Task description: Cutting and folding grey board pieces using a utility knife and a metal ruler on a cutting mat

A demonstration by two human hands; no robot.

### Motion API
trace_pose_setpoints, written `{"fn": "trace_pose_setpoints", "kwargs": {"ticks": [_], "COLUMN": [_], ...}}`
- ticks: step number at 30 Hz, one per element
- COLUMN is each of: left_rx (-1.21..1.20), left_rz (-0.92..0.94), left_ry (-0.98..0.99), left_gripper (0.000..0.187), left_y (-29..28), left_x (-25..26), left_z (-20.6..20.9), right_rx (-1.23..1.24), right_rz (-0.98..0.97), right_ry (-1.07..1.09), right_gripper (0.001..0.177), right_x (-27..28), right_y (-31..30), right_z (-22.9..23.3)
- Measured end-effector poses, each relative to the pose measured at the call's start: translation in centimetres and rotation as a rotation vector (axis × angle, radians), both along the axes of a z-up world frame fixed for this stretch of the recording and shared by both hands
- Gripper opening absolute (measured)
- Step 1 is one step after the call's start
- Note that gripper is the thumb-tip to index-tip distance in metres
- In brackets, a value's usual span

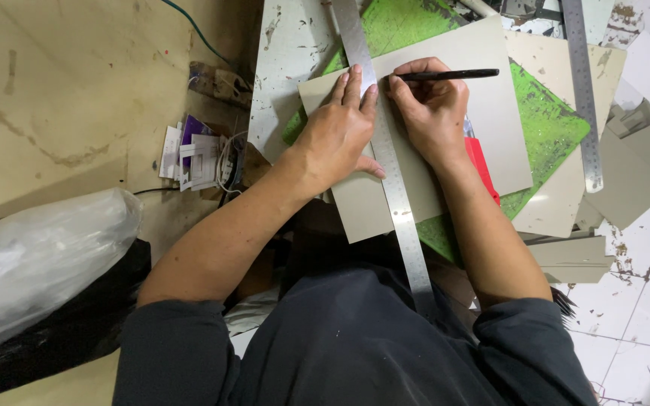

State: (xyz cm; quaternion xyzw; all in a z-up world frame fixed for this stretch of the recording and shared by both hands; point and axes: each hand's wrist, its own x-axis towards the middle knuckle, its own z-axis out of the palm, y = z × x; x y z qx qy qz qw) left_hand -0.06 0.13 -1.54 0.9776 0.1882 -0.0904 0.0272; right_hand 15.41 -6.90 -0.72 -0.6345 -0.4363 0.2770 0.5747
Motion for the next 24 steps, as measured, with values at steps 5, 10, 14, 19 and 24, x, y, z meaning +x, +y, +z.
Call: {"fn": "trace_pose_setpoints", "kwargs": {"ticks": [5,10,14,19,24], "left_rx": [-0.051,-0.077,-0.022,-0.008,-0.06], "left_rz": [0.039,0.057,0.044,0.057,-0.003], "left_ry": [-0.003,-0.027,-0.041,-0.064,0.024], "left_gripper": [0.148,0.148,0.15,0.151,0.151], "left_y": [0.0,-0.1,-0.1,0.0,0.3], "left_x": [0.0,-0.1,0.0,0.0,-0.1], "left_z": [0.0,-0.2,-0.8,-0.4,0.7], "right_rx": [0.005,0.0,0.021,0.039,0.108], "right_rz": [-0.012,-0.014,-0.005,-0.058,0.016], "right_ry": [0.014,0.004,-0.038,-0.011,-0.283], "right_gripper": [0.005,0.005,0.007,0.004,0.009], "right_x": [-0.2,-0.1,-0.2,-0.6,3.1], "right_y": [0.1,0.0,0.0,-0.6,-5.4], "right_z": [0.1,0.2,0.1,1.4,6.8]}}
